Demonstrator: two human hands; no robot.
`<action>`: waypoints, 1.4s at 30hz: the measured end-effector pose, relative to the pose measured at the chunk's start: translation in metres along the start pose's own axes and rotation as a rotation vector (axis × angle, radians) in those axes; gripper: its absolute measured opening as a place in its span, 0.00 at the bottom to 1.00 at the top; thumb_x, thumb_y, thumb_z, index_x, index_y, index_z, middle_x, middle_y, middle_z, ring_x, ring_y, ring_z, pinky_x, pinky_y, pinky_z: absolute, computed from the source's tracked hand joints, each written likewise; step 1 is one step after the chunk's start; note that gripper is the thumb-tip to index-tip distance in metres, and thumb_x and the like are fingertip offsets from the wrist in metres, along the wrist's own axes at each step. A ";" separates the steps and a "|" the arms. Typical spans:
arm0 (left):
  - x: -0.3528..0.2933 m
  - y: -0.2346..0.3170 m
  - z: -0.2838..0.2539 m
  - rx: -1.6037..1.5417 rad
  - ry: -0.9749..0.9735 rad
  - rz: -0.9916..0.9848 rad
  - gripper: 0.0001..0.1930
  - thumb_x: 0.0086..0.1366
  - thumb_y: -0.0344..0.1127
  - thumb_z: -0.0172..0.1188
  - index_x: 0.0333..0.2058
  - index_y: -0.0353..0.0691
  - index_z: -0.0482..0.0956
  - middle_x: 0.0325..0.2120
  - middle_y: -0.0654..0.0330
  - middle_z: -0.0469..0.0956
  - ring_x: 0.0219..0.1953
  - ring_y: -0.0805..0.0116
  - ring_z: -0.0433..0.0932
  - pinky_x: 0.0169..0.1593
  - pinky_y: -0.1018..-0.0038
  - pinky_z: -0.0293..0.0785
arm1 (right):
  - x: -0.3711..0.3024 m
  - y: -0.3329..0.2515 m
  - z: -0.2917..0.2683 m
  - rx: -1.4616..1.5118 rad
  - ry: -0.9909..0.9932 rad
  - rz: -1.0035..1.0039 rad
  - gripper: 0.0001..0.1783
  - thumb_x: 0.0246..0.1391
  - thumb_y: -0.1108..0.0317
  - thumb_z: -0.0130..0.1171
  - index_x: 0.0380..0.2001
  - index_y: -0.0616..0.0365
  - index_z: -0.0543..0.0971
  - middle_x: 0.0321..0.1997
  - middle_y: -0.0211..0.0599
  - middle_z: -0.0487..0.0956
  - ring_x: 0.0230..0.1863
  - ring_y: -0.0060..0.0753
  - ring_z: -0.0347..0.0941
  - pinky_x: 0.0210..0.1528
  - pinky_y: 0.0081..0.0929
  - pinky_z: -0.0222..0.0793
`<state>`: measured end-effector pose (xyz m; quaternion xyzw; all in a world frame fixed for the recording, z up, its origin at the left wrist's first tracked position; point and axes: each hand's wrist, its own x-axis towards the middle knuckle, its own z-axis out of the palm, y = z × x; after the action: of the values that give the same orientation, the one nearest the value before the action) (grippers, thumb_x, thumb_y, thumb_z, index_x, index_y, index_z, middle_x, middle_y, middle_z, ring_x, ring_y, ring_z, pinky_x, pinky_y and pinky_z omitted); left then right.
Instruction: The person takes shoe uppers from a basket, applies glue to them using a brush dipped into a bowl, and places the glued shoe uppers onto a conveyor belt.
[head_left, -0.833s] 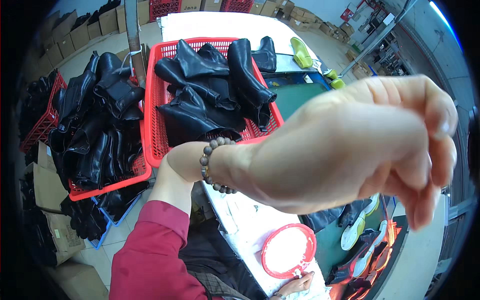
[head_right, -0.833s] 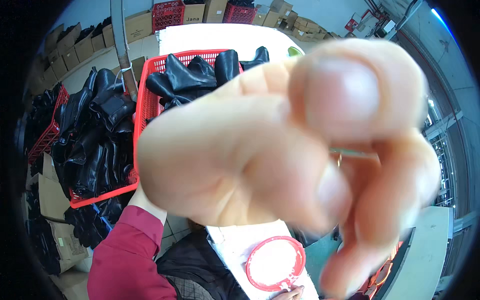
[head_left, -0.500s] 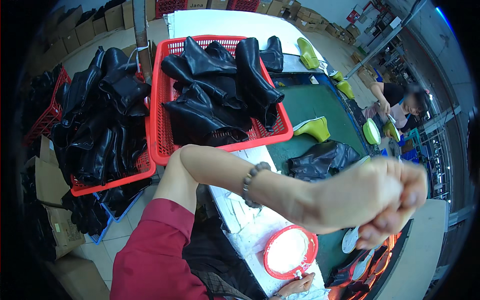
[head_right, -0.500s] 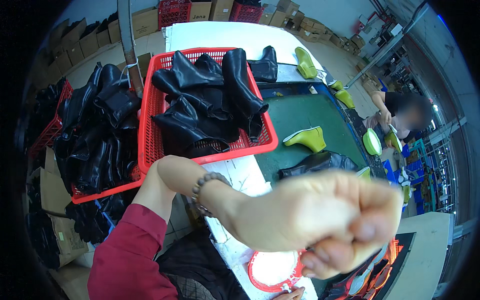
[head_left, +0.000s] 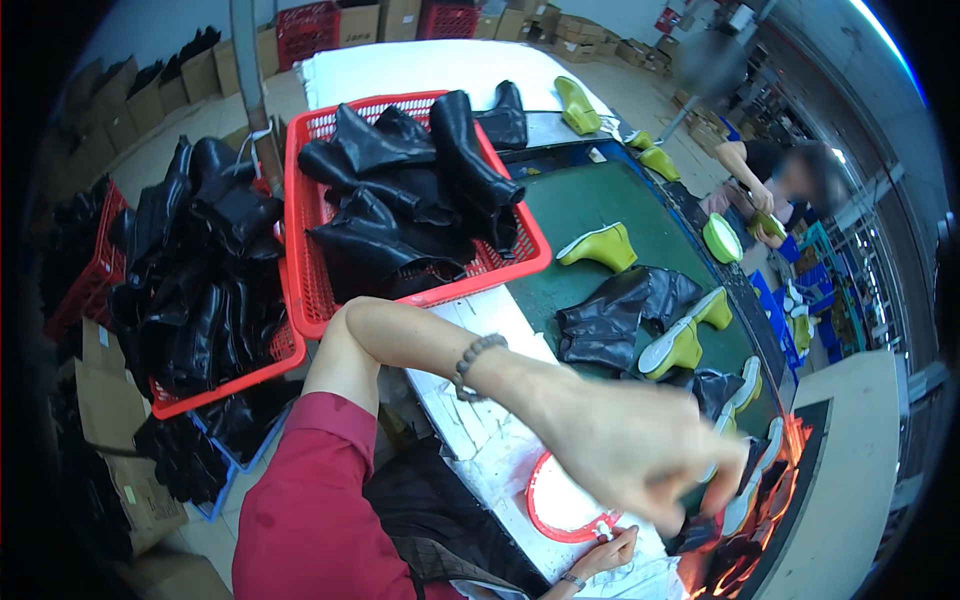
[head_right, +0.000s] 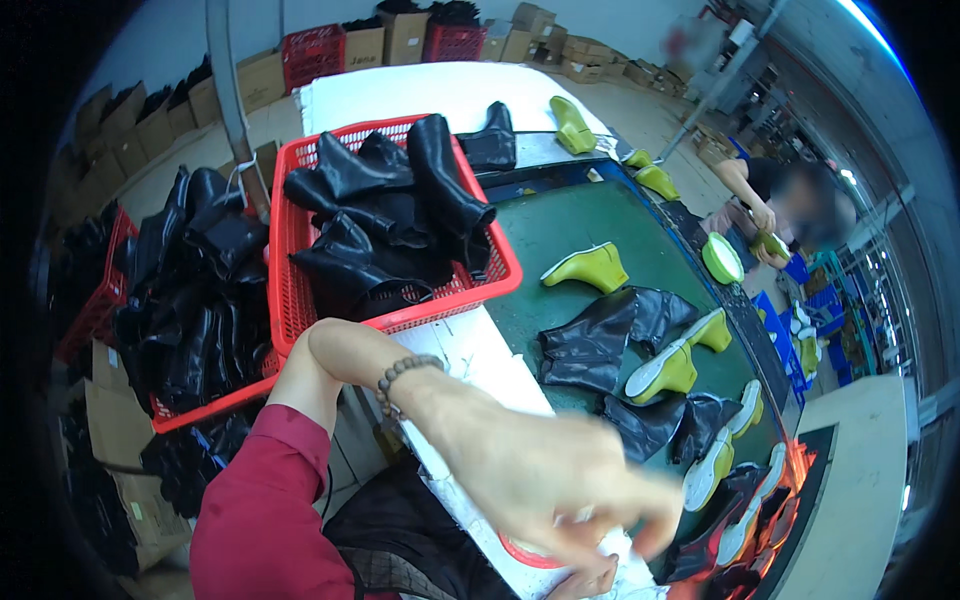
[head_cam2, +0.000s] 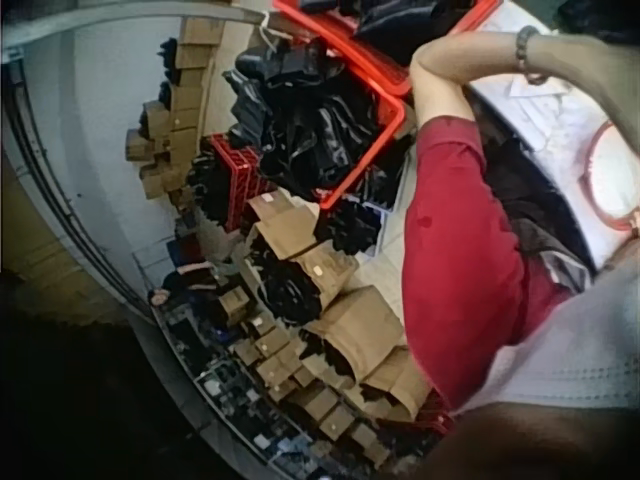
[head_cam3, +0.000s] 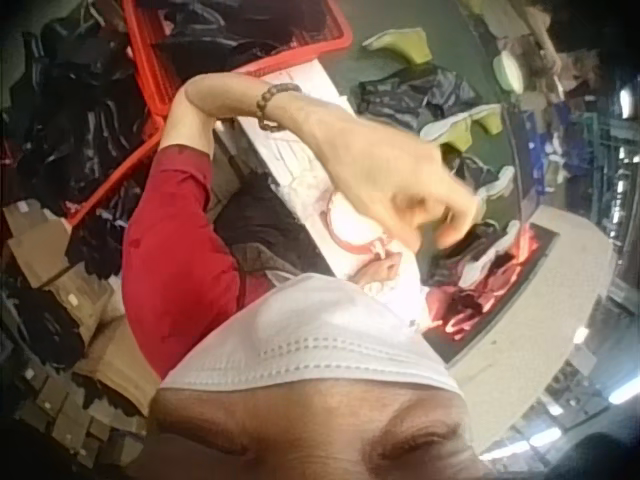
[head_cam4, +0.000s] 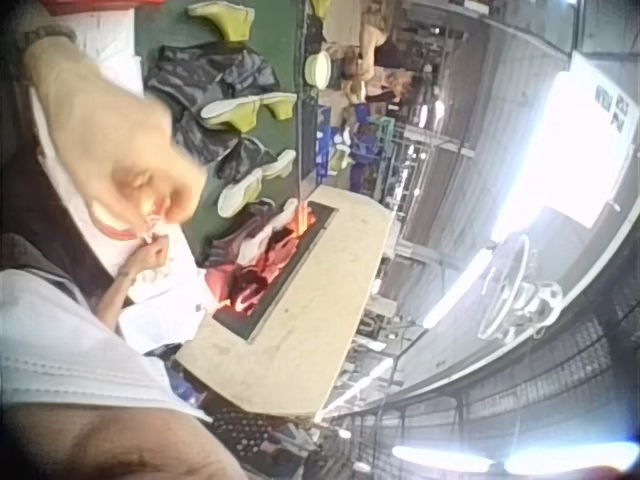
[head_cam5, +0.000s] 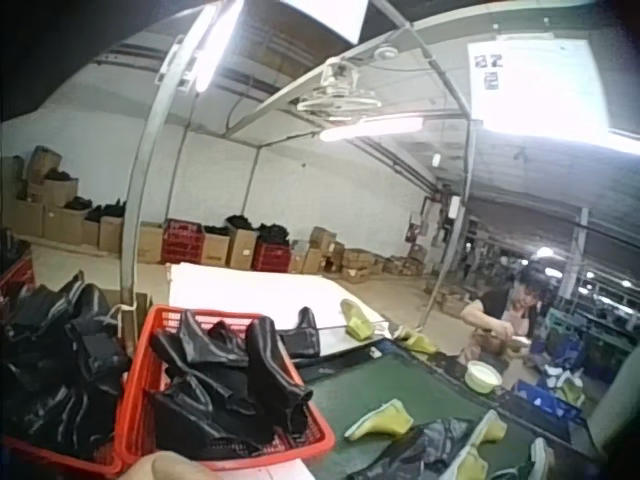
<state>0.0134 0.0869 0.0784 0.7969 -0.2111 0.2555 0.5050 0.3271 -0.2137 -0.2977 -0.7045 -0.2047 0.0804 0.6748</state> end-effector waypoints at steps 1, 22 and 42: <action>0.001 -0.002 -0.008 0.136 0.144 -0.074 0.19 0.58 0.33 0.71 0.45 0.44 0.72 0.19 0.63 0.78 0.23 0.65 0.82 0.26 0.70 0.71 | -0.007 -0.008 0.005 0.015 0.017 0.012 0.12 0.70 0.72 0.35 0.36 0.62 0.70 0.19 0.38 0.69 0.21 0.28 0.68 0.23 0.23 0.63; -0.131 -0.050 -0.141 0.450 1.113 -0.318 0.45 0.60 0.18 0.66 0.72 0.37 0.52 0.55 0.47 0.78 0.50 0.63 0.82 0.52 0.71 0.80 | -0.021 -0.082 0.023 -0.456 0.102 -0.273 0.21 0.67 0.62 0.58 0.21 0.62 0.81 0.19 0.37 0.77 0.25 0.34 0.68 0.34 0.36 0.64; -0.165 -0.141 0.017 0.776 0.112 -1.001 0.53 0.61 0.61 0.69 0.73 0.36 0.52 0.49 0.34 0.78 0.52 0.38 0.79 0.56 0.55 0.74 | -0.027 -0.194 0.060 -1.314 -0.531 -0.668 0.06 0.51 0.66 0.67 0.33 0.51 0.88 0.34 0.35 0.79 0.34 0.40 0.79 0.35 0.38 0.75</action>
<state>-0.0278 0.1414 -0.1284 0.9097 0.3215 0.0877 0.2479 0.2446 -0.1677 -0.1154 -0.8176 -0.5661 -0.0986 0.0364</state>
